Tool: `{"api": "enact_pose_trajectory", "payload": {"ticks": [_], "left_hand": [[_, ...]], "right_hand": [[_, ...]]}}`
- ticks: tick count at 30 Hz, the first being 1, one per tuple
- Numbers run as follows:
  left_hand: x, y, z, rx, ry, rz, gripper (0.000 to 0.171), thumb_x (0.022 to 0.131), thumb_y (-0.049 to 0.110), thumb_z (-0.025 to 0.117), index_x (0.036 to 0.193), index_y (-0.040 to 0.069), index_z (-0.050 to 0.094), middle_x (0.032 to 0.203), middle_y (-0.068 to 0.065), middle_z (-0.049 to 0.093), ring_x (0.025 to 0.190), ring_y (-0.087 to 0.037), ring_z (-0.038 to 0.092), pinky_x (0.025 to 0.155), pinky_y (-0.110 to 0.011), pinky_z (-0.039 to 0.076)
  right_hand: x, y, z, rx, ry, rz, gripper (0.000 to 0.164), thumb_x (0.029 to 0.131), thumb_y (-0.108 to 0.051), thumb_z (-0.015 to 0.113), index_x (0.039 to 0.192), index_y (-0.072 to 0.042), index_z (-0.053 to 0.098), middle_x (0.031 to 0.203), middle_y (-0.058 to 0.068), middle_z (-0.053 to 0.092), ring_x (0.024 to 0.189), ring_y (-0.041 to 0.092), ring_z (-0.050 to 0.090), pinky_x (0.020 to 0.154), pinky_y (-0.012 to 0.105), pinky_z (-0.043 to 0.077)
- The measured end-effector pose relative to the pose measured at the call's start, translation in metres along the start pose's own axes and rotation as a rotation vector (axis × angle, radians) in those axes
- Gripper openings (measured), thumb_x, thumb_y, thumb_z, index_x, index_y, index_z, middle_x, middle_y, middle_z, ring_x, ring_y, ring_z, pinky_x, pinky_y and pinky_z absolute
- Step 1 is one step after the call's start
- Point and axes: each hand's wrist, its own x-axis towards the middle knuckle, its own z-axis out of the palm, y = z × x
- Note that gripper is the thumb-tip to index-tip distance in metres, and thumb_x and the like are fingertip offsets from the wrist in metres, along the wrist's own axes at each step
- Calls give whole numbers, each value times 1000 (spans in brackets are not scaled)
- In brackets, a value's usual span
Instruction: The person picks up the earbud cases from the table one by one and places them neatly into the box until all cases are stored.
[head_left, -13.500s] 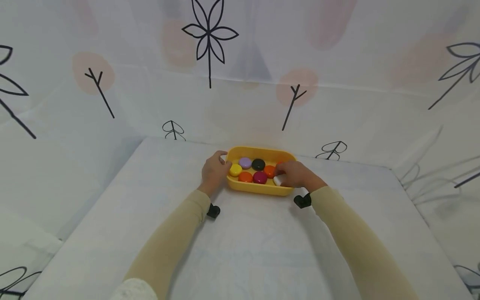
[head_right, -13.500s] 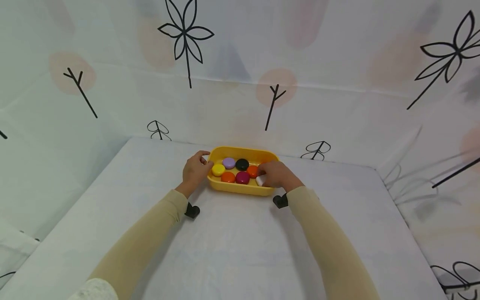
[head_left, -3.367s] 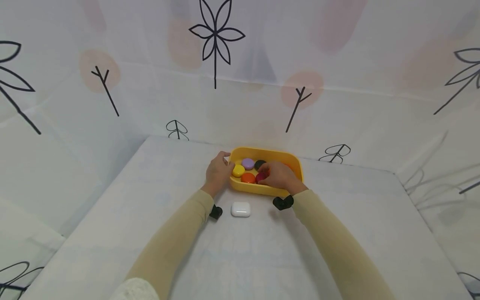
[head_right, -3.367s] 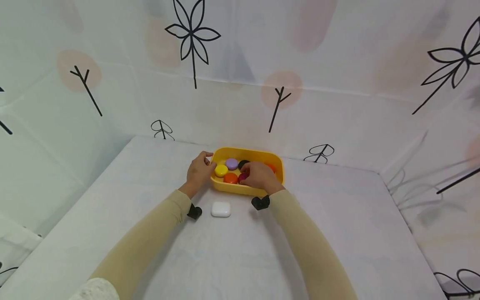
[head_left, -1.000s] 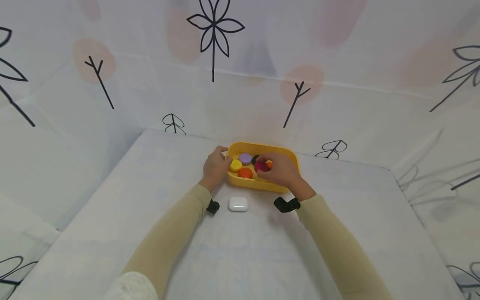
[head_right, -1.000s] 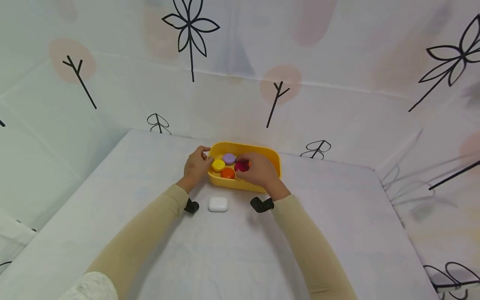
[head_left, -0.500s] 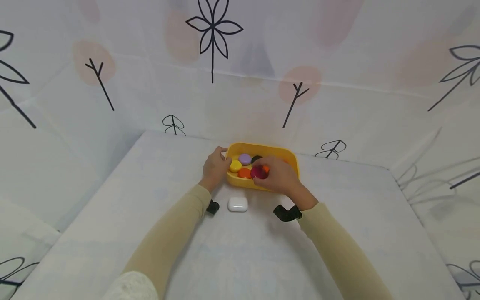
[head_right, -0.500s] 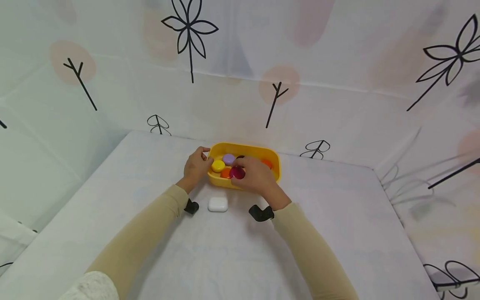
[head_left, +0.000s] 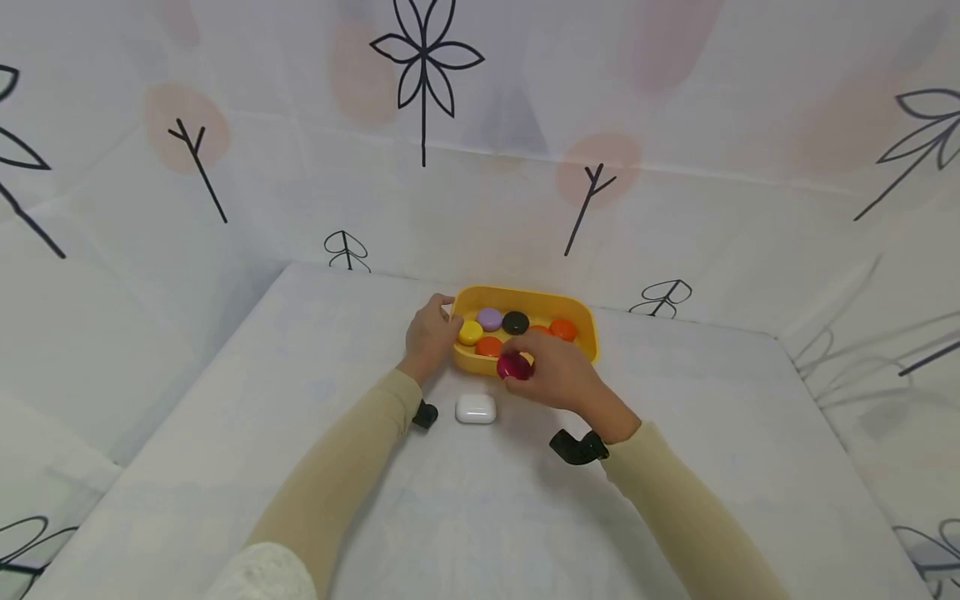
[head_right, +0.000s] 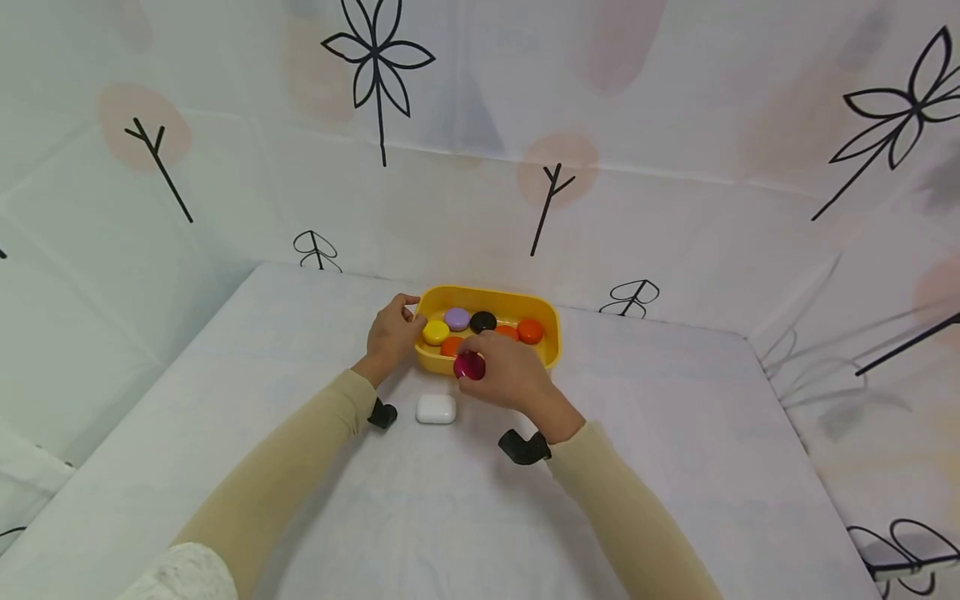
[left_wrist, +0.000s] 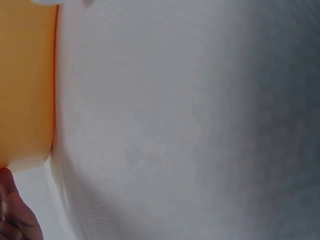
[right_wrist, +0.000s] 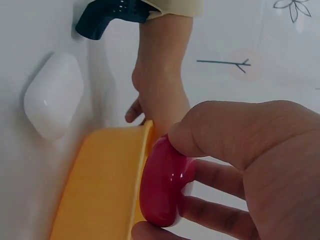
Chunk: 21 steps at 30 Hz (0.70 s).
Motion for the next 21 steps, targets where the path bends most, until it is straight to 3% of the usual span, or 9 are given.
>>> {"api": "enact_pose_trajectory", "payload": {"ticks": [14, 21], "left_hand": [[0, 1, 0, -1, 13, 6, 39, 89, 24, 56, 127, 13, 56, 84, -4, 57, 71, -20, 52, 62, -29, 41], [0, 0, 1, 11, 14, 1, 40, 88, 24, 56, 126, 13, 56, 85, -4, 58, 72, -20, 52, 63, -29, 41]], "right_hand": [[-16, 2, 22, -57, -70, 18, 43, 74, -30, 79, 114, -19, 66, 102, -3, 66, 96, 17, 57, 76, 33, 54], [-18, 11, 36, -60, -73, -11, 37, 76, -30, 77, 110, -22, 67, 102, -7, 67, 96, 14, 57, 79, 32, 53]]}}
